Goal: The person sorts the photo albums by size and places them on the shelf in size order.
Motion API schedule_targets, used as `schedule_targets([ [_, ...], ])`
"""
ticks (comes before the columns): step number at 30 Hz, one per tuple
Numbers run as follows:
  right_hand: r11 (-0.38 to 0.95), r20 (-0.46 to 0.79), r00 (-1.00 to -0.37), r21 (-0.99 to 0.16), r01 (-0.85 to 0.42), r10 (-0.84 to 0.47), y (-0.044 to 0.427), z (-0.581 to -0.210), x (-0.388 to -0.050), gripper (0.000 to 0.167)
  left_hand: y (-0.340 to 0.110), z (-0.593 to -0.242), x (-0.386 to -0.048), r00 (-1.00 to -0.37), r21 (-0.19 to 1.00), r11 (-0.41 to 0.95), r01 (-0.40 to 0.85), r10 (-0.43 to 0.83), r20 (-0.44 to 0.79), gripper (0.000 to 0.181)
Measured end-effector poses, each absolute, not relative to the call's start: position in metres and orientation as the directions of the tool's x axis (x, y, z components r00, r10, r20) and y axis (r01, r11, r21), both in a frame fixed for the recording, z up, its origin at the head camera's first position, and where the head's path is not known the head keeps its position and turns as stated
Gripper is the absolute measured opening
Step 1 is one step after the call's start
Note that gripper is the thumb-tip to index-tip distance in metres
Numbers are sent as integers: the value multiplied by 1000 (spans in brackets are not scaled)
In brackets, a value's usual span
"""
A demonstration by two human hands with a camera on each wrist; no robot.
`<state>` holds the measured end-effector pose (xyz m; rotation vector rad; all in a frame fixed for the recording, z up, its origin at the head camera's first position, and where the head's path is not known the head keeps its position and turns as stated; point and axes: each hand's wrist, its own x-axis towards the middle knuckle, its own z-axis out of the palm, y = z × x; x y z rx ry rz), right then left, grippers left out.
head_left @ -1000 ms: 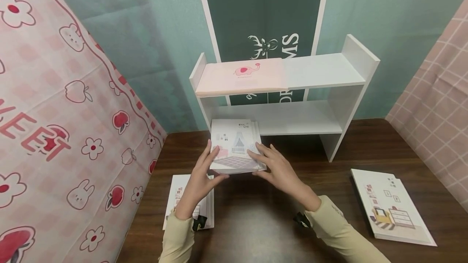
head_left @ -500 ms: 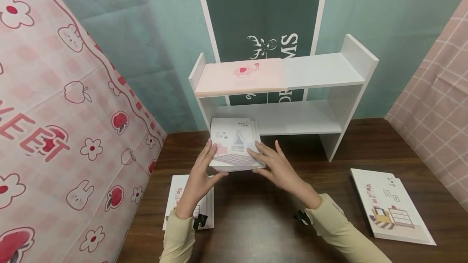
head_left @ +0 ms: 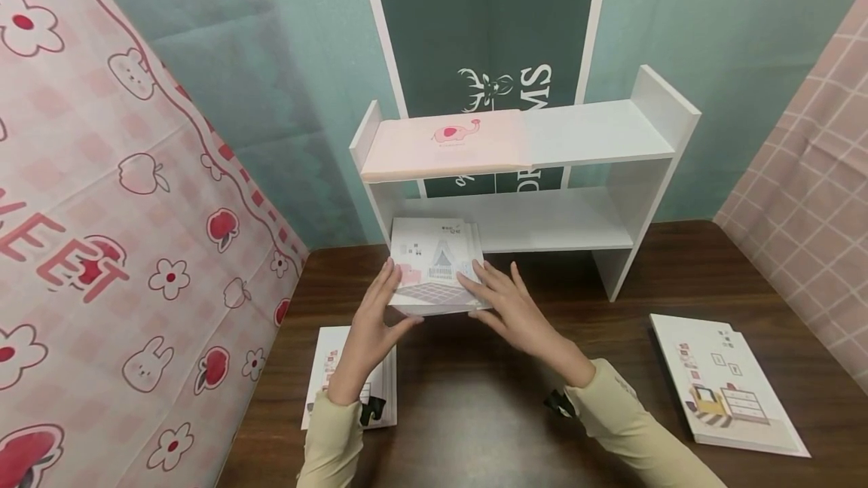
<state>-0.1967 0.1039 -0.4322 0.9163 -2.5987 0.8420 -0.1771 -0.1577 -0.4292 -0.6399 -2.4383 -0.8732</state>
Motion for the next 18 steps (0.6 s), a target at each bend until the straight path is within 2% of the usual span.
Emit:
schedule_targets([
  [8,632,454,-745,-404,-662,-490,103,-431,-198,57,-158,-428,-182,-772,436,698,568,268,577,90],
  [18,646,468,-748,-395,-653,-470,98,-430,-200,58,-159,-425,-184,-767,430,704,566,259,586,85],
])
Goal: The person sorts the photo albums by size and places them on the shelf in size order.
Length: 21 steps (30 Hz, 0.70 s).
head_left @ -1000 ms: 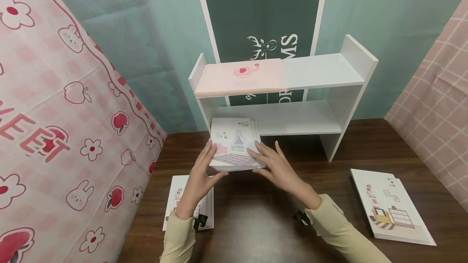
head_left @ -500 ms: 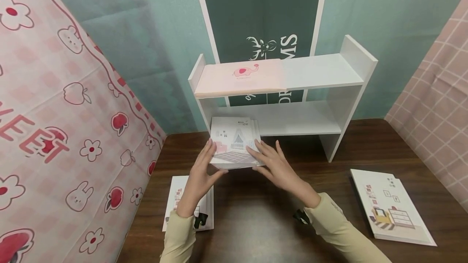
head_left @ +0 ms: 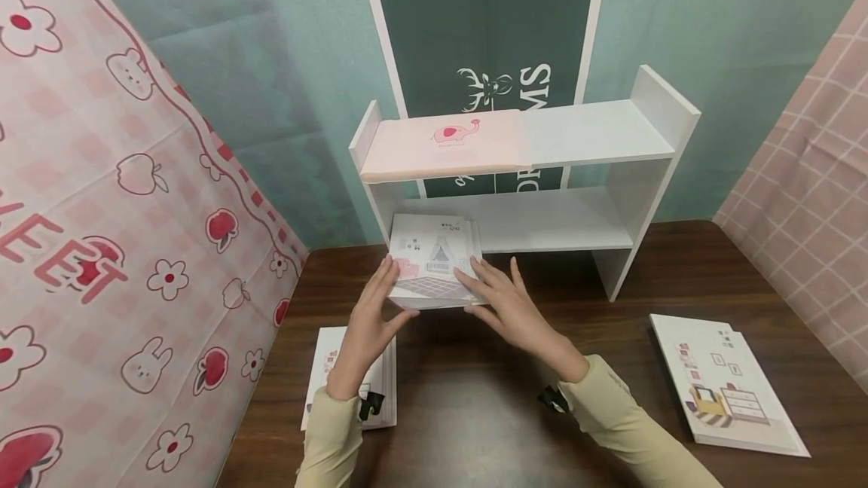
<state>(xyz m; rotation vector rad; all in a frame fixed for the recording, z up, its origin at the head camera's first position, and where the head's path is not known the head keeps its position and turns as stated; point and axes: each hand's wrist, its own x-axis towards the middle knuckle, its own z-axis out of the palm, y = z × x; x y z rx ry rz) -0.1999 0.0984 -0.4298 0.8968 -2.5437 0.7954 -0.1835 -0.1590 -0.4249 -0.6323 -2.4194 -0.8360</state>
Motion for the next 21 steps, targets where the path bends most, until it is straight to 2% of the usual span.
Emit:
schedule_targets([
  [12,657,472,-751,-388,-647,-461,95,-430,-204,57,-161,-425,-186,-779,438,714,546,240,580,81],
  [21,660,475,-757,-396,-639,-448,92,-430,-205,57,-162,-426,-187,-757,423,706,568,246,606,79],
])
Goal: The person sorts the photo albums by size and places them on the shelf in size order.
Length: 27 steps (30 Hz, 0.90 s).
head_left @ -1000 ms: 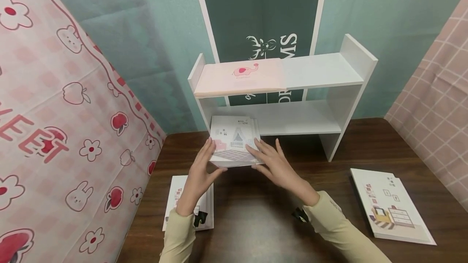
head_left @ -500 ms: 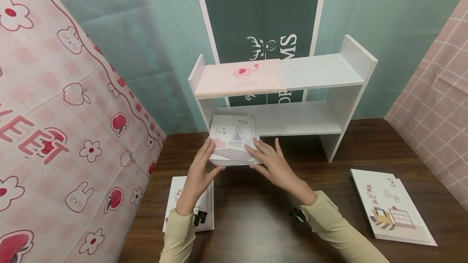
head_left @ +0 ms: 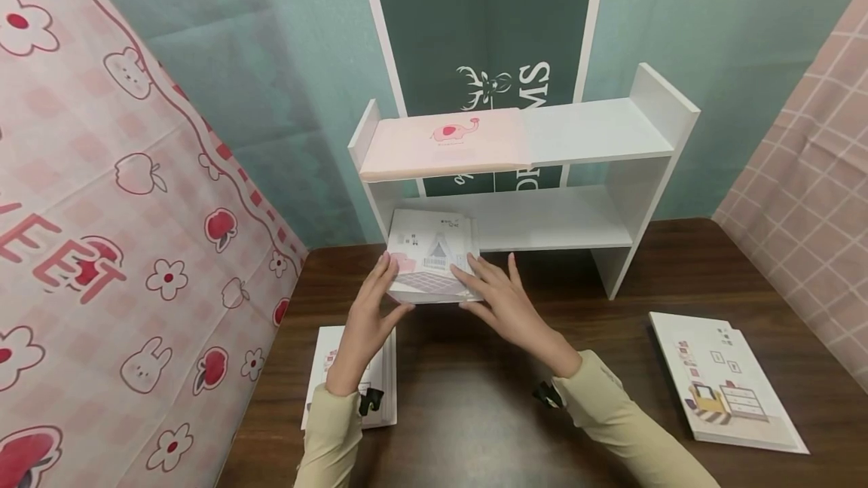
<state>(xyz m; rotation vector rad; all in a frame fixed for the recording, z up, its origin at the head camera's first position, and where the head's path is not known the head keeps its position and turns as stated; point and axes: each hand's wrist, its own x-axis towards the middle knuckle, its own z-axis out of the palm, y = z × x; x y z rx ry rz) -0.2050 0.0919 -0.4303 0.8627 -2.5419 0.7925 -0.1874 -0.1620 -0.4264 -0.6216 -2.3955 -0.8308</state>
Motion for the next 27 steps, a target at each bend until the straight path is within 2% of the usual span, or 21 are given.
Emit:
schedule_targets([
  [9,674,470,-762,-385,-631,-445,91,-431,-208,57,-162,-430,-191,-720,394,702,594,245,649,75],
  [27,688,460,-774,-384,-616,-436,87,-434,-212,57,-162,-429,-195,-744,402,722,563,232,626,73],
])
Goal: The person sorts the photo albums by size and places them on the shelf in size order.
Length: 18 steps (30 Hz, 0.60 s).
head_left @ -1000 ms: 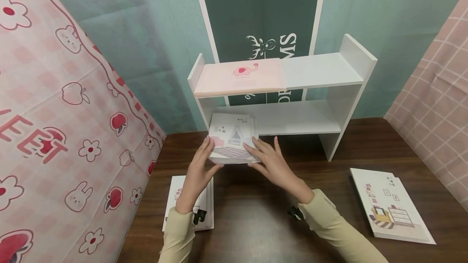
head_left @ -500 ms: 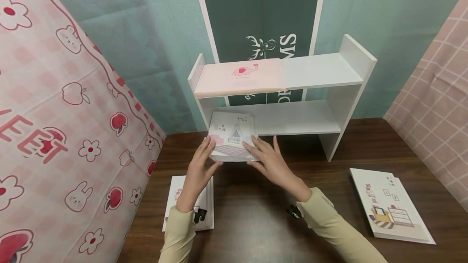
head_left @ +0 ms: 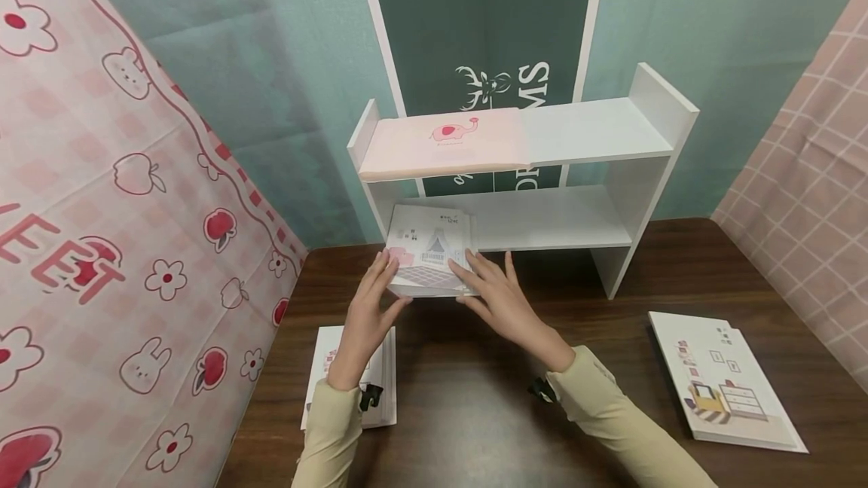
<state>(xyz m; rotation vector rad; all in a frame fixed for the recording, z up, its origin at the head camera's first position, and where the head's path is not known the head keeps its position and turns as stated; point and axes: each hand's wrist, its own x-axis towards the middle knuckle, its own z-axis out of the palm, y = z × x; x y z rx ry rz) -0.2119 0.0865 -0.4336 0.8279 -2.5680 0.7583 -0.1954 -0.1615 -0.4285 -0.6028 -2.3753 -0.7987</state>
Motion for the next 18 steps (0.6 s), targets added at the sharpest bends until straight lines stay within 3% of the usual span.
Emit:
schedule_targets([
  [18,709,427,-784,-362,-605,-451,83,-435,-216,57,-160,-432,-201,-763,419,732,538,211,611,77],
])
